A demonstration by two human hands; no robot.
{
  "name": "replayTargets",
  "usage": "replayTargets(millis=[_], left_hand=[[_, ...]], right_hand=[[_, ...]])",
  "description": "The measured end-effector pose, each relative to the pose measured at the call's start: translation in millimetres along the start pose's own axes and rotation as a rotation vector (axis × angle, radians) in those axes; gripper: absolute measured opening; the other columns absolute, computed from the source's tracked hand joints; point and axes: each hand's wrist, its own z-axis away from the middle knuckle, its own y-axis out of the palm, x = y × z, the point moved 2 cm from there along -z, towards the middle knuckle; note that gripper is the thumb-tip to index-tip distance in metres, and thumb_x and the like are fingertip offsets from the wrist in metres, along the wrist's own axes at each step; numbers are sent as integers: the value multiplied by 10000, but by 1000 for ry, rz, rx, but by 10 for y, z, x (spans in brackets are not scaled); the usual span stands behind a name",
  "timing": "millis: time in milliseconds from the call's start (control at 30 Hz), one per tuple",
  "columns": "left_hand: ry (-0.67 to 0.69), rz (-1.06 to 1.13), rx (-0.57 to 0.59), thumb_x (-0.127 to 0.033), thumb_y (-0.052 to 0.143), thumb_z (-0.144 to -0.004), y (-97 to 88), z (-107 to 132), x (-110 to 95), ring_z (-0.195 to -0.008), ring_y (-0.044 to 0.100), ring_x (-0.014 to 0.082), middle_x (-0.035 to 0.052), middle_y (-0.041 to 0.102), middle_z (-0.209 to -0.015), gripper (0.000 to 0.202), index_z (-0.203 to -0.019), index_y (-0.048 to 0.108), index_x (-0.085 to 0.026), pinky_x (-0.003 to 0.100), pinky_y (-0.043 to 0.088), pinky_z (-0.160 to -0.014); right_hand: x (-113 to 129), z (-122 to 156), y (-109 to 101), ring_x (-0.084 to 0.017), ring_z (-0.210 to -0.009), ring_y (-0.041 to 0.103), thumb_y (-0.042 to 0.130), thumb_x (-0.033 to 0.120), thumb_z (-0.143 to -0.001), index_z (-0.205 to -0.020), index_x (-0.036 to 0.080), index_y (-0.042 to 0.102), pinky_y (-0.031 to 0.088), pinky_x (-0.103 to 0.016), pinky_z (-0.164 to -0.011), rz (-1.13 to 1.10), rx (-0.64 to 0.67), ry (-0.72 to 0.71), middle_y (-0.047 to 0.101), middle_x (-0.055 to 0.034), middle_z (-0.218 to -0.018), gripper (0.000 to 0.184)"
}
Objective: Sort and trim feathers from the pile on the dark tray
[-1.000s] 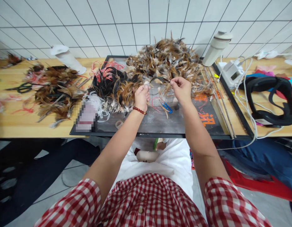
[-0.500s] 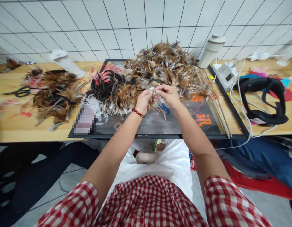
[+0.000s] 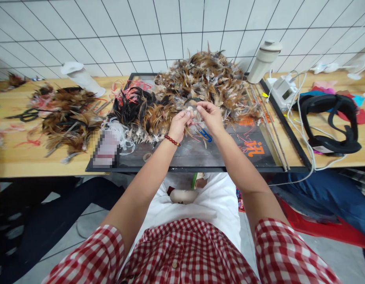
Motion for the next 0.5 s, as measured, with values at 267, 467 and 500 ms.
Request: replayTargets(millis=[267,467,500], left_hand=[[-30,9,106,-253,750,-952,31,30,8,-523,423,54,-77,431,-526,276,-719,633,-164,175,443,-616],[-15,20,66,-308,790,-924,20,18,19,-533,419,54,-79,413,-542,323,-699,604,-171,191,465,-644],[-14,25,67,-320,790,-925,17,13,26,-538,427,56,-79,414,-547,324,-708,600,-173,192,465,-642]], right_hand=[[43,45,41,-176,-815,641,785,823,-700,-1109,257,826,553,-334,-733,-32,176,-25,752,-35,-945,700],[138,45,-55,-291,-1296,647,630,834,-863,-1325,348,772,530,-514,-1126,224,168,-193,737,-74,-1318,686],[160,50,-59,-298,-1383,604,609,838,-875,-1350,351,761,479,-528,-1197,263,215,-240,706,-77,-1407,697]])
